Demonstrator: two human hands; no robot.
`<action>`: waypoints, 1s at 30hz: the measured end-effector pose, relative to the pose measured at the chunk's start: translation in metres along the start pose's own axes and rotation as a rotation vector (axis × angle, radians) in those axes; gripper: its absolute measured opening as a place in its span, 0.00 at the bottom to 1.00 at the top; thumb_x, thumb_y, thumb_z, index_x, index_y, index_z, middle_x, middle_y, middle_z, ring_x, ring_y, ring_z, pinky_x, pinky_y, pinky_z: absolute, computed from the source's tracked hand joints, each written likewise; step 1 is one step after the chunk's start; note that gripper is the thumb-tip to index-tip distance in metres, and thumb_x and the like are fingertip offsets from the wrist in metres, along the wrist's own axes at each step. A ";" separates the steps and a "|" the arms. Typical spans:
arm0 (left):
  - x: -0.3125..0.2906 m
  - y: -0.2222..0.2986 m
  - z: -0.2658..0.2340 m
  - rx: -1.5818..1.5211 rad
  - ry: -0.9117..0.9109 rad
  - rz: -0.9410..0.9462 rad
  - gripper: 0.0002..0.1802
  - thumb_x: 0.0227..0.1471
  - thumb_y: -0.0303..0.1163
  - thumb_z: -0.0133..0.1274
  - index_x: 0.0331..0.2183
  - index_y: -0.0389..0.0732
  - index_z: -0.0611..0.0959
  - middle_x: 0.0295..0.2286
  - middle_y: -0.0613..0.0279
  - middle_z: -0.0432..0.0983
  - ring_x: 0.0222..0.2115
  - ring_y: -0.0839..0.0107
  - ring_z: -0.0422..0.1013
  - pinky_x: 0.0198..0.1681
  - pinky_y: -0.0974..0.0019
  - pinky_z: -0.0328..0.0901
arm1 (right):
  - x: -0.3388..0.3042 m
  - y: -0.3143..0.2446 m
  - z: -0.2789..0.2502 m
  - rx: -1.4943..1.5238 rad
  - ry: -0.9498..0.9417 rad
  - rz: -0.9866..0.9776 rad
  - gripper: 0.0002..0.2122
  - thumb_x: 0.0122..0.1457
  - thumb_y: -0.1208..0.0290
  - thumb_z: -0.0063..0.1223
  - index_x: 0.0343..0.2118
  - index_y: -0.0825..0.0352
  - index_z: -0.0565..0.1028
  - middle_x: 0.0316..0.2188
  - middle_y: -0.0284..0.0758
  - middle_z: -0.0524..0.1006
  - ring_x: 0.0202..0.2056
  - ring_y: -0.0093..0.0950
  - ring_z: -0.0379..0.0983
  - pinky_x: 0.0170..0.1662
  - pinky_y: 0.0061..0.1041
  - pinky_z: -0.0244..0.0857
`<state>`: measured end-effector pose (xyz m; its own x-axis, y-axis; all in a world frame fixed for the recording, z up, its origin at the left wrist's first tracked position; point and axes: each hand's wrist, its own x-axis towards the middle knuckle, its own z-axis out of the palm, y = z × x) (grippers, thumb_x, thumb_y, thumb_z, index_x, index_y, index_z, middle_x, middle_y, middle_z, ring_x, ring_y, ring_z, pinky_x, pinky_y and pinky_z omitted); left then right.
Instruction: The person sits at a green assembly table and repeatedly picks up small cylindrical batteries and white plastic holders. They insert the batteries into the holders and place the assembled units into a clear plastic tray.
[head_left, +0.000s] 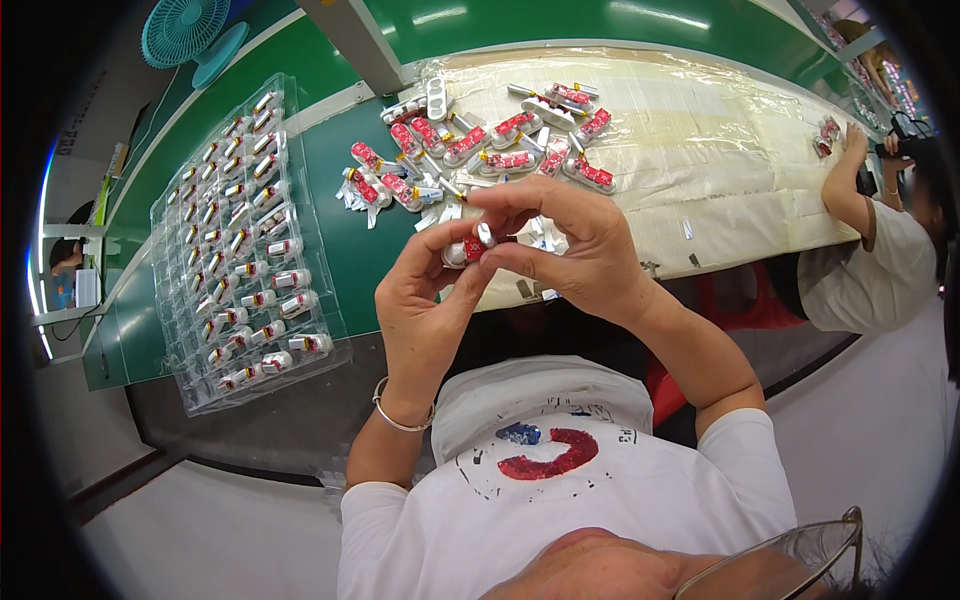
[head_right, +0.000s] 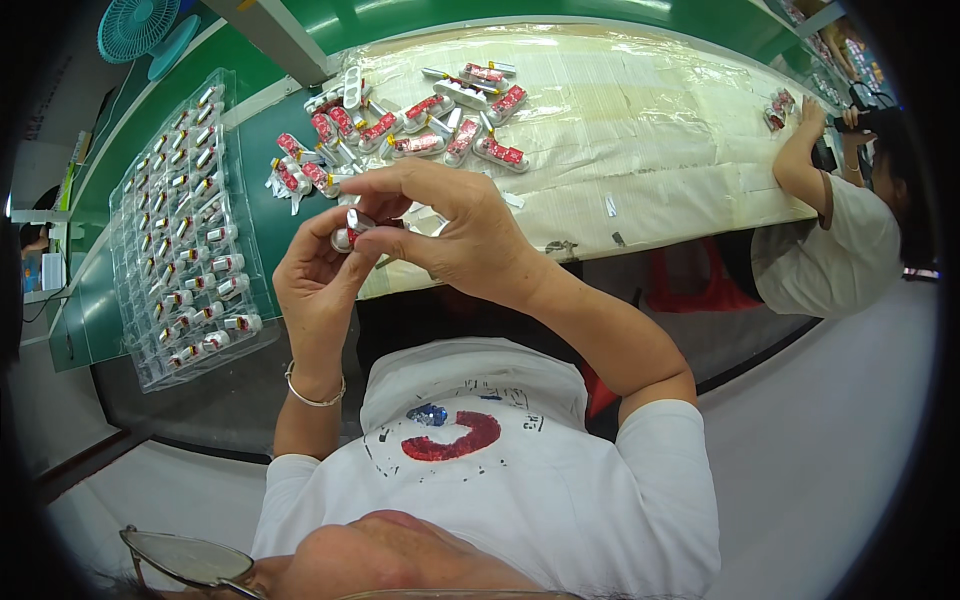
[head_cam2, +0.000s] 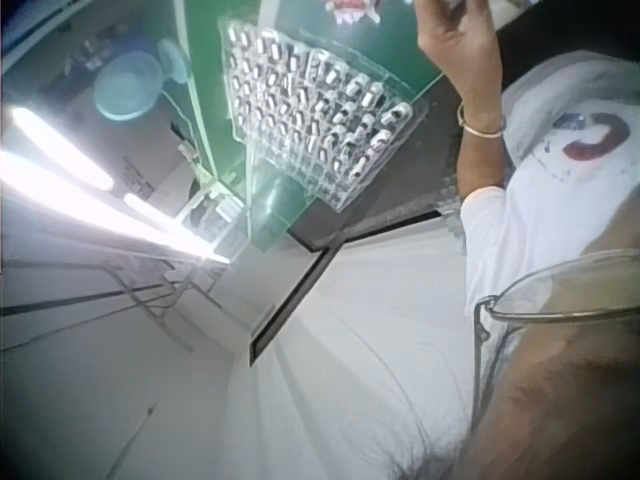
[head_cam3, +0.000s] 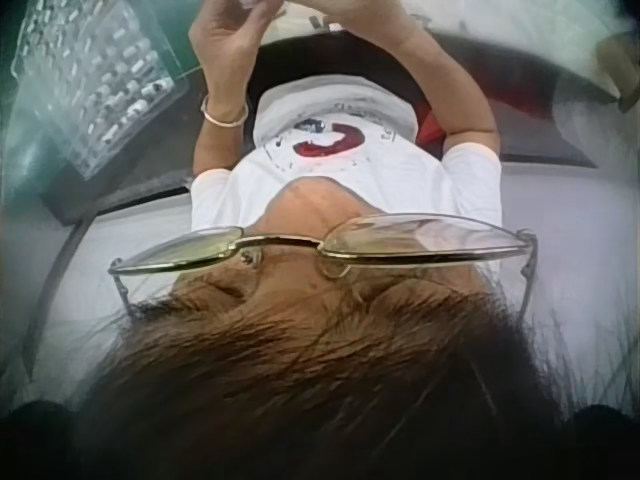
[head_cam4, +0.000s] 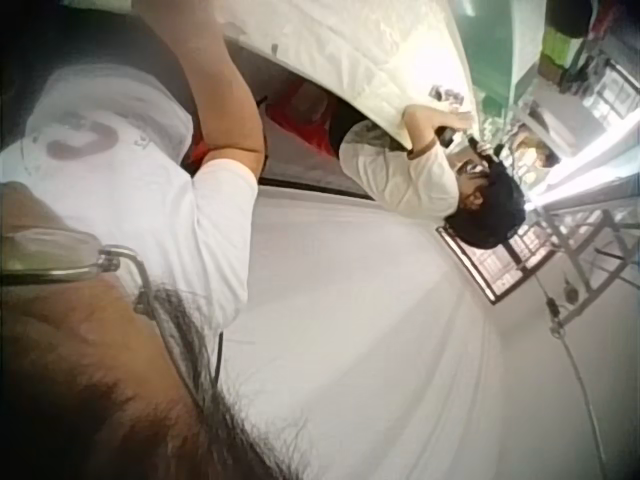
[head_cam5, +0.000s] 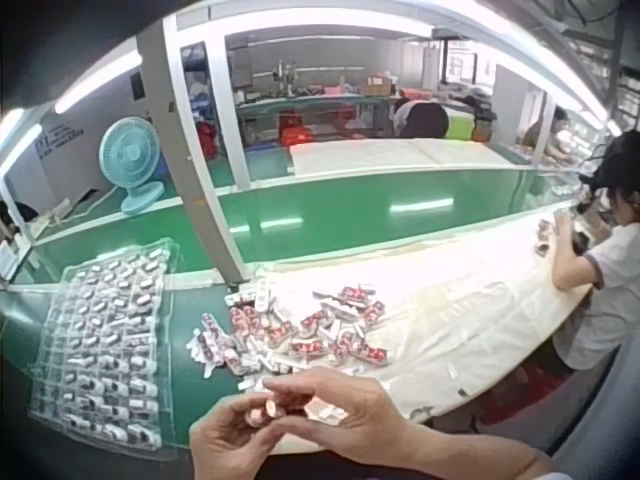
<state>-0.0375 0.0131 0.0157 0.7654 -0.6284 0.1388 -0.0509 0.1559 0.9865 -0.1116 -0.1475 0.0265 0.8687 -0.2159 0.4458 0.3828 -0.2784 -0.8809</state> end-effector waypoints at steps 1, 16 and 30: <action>0.000 0.000 0.001 -0.021 0.022 0.000 0.17 0.50 0.19 0.59 0.43 0.33 0.77 0.37 0.60 0.78 0.38 0.76 0.74 0.43 0.72 0.70 | 0.000 0.003 -0.002 -0.001 -0.017 0.010 0.20 0.49 0.76 0.64 0.48 0.66 0.76 0.33 0.33 0.78 0.33 0.23 0.73 0.39 0.21 0.68; -0.001 0.004 -0.003 0.031 0.005 0.032 0.15 0.51 0.20 0.58 0.43 0.32 0.76 0.37 0.59 0.78 0.38 0.76 0.75 0.44 0.73 0.70 | -0.003 -0.001 -0.002 -0.336 0.072 -0.165 0.12 0.48 0.72 0.65 0.38 0.58 0.82 0.26 0.31 0.76 0.27 0.26 0.70 0.29 0.23 0.64; -0.003 0.006 -0.003 0.033 -0.015 0.063 0.15 0.52 0.19 0.56 0.44 0.30 0.76 0.40 0.54 0.77 0.40 0.75 0.74 0.46 0.72 0.69 | -0.004 -0.001 -0.005 -0.524 0.056 -0.301 0.13 0.47 0.73 0.64 0.38 0.58 0.82 0.28 0.28 0.76 0.30 0.27 0.70 0.29 0.23 0.66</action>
<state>-0.0381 0.0184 0.0210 0.7505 -0.6294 0.2016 -0.1196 0.1707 0.9780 -0.1174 -0.1510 0.0261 0.7230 -0.1009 0.6835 0.3910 -0.7559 -0.5251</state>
